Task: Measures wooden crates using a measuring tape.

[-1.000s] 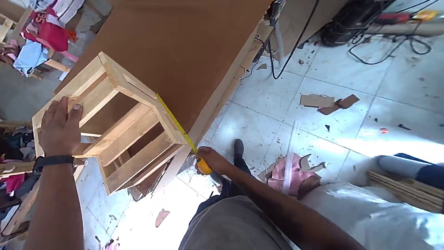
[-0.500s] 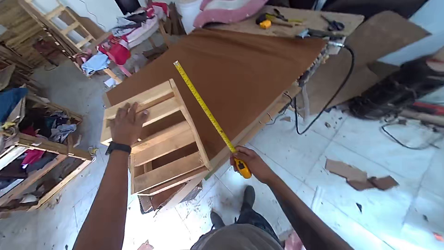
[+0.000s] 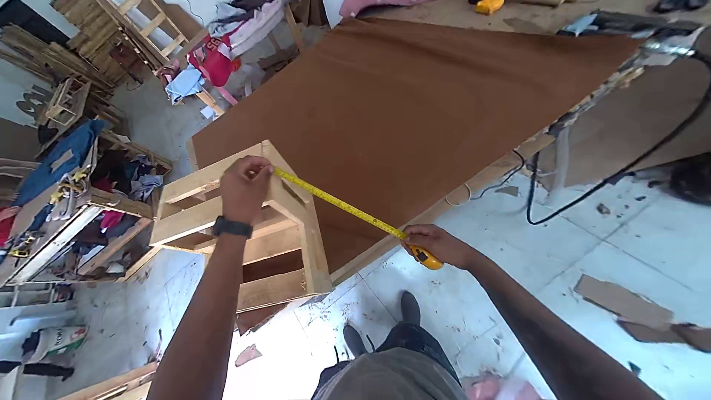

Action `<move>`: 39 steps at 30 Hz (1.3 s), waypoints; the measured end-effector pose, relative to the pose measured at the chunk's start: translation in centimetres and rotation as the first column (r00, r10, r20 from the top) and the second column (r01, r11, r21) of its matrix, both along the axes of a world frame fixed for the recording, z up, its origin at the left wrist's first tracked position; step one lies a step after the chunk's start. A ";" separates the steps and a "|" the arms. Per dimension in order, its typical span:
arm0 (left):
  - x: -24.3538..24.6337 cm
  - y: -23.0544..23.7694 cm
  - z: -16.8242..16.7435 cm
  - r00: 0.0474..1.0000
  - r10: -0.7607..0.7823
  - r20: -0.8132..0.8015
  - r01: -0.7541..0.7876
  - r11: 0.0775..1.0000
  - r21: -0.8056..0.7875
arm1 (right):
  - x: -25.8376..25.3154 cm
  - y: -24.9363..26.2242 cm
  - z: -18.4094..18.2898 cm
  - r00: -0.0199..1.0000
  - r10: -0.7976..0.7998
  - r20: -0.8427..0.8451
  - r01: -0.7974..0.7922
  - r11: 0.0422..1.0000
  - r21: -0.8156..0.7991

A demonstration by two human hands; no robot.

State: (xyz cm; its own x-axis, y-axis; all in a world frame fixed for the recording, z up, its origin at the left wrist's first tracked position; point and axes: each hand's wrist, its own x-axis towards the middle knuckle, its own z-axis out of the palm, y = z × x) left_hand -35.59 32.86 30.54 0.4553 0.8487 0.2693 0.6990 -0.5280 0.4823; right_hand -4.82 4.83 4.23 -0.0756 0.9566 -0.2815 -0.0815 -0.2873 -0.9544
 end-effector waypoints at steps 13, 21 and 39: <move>3.1 -0.8 -0.1 0.990 0.139 -0.003 -0.139 0.983 -0.121 | 4.5 8.5 5.0 0.604 0.355 0.713 -0.259 0.934 -0.245; 2.9 -0.4 -0.6 0.991 0.132 -0.015 -0.133 0.989 -0.058 | -2.9 20.2 4.2 0.437 0.482 0.759 -0.370 0.866 -0.336; 2.7 0.0 -0.9 0.992 0.128 -0.008 -0.128 0.991 -0.029 | -2.4 22.3 -3.1 0.658 0.461 0.596 -0.442 0.877 -0.191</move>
